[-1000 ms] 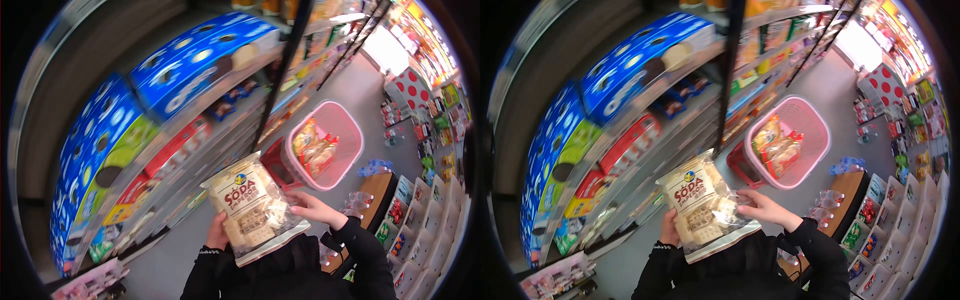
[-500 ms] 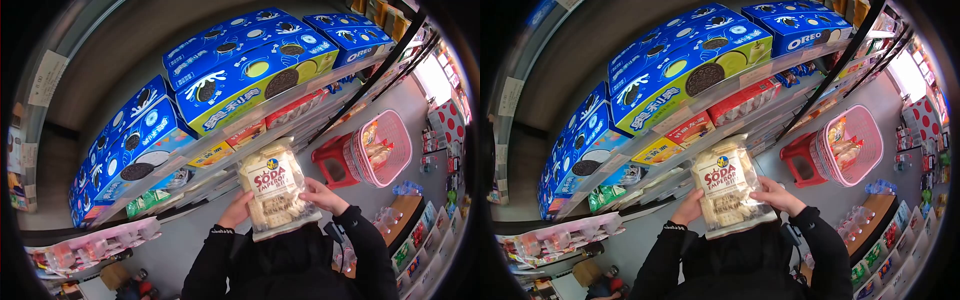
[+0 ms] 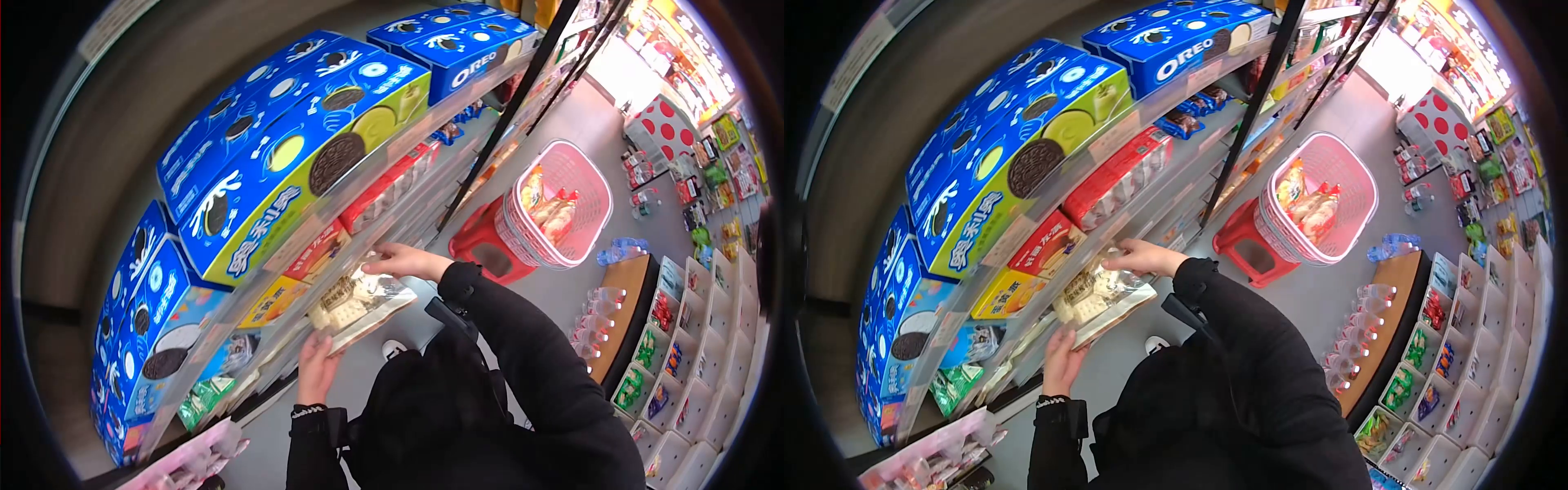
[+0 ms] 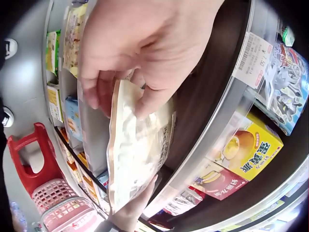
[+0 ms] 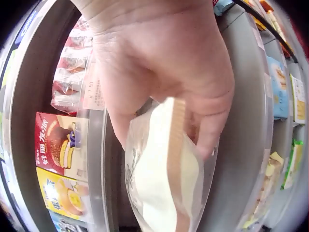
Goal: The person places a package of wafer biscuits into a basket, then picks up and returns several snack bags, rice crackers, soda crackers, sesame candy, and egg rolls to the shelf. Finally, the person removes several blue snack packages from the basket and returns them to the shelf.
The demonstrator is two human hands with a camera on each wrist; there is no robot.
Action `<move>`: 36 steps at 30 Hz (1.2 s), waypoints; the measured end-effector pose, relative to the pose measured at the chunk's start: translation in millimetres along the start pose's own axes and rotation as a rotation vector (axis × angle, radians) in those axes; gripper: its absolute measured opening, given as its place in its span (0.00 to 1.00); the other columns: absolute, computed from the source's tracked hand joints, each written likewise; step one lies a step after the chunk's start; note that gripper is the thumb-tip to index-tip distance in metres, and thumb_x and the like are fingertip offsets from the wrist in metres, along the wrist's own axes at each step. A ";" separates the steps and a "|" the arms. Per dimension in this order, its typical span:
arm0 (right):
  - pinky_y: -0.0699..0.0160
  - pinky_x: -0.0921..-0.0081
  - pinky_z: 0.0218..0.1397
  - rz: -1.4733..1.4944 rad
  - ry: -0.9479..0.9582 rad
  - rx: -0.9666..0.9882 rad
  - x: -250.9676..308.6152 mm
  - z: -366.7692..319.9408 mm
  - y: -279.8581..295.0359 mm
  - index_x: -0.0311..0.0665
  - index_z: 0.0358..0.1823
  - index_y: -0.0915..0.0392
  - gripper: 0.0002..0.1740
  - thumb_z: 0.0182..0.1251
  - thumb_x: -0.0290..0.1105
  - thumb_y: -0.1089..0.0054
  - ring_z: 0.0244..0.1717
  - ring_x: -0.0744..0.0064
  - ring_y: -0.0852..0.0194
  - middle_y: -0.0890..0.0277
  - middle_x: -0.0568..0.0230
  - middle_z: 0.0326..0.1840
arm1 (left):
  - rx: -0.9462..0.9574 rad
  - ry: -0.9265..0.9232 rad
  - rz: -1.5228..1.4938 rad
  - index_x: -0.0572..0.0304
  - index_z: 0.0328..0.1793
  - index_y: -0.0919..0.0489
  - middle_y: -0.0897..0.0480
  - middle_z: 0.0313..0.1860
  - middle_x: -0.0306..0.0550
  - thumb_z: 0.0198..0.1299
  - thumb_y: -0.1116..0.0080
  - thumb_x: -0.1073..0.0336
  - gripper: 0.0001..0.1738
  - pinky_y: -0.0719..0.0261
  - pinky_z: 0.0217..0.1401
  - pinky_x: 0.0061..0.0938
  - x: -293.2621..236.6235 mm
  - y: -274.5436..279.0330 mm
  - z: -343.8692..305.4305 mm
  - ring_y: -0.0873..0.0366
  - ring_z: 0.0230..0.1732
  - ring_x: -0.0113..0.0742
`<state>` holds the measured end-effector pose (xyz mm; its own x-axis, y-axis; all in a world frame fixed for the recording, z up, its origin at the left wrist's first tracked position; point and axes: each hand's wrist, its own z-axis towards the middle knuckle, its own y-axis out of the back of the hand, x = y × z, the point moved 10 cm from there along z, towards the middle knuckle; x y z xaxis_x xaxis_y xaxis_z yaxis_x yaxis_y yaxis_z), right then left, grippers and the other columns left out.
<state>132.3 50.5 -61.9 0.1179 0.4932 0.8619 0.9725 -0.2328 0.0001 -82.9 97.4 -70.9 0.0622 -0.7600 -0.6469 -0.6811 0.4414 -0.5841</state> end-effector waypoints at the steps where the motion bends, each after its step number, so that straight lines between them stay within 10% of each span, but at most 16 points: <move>1: 0.31 0.81 0.39 0.036 0.012 0.010 6.6 -3.5 -0.4 0.24 0.57 0.46 0.44 0.48 0.50 0.40 0.44 0.74 0.36 0.36 0.57 0.46 | -0.018 -0.018 -0.005 0.66 0.53 0.36 0.28 0.48 0.48 0.55 0.51 0.72 0.18 0.32 0.50 0.33 -5.0 -6.0 -0.7 0.29 0.46 0.38; 13: 0.27 0.83 0.32 0.073 0.075 0.204 -11.6 -50.6 -11.4 0.30 0.45 0.33 0.21 0.50 0.31 0.40 0.29 0.79 0.28 0.28 0.65 0.27 | -0.240 -0.015 0.152 0.63 0.46 0.34 0.25 0.35 0.44 0.54 0.48 0.71 0.13 0.27 0.42 0.28 -8.5 5.4 -21.5 0.26 0.35 0.32; 24: 0.28 0.77 0.35 -0.176 0.445 -0.188 57.3 8.5 31.5 0.30 0.43 0.30 0.17 0.48 0.24 0.45 0.31 0.73 0.29 0.26 0.59 0.31 | -0.247 -0.179 0.146 0.66 0.49 0.32 0.26 0.41 0.47 0.54 0.52 0.76 0.15 0.29 0.44 0.24 -30.1 -1.8 11.7 0.28 0.37 0.31; 36: 0.31 0.67 0.43 -0.510 0.505 -0.451 52.4 32.8 21.6 0.38 0.34 0.25 0.14 0.42 0.23 0.50 0.38 0.51 0.31 0.27 0.51 0.33 | -0.255 -0.058 0.261 0.59 0.66 0.60 0.30 0.46 0.54 0.56 0.55 0.75 0.36 0.29 0.46 0.31 -16.8 -1.2 10.2 0.28 0.38 0.38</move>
<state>166.1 98.8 -33.3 -0.5217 0.2205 0.8241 0.6962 -0.4482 0.5607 -75.7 114.4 -64.3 -0.1015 -0.6055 -0.7893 -0.8389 0.4786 -0.2593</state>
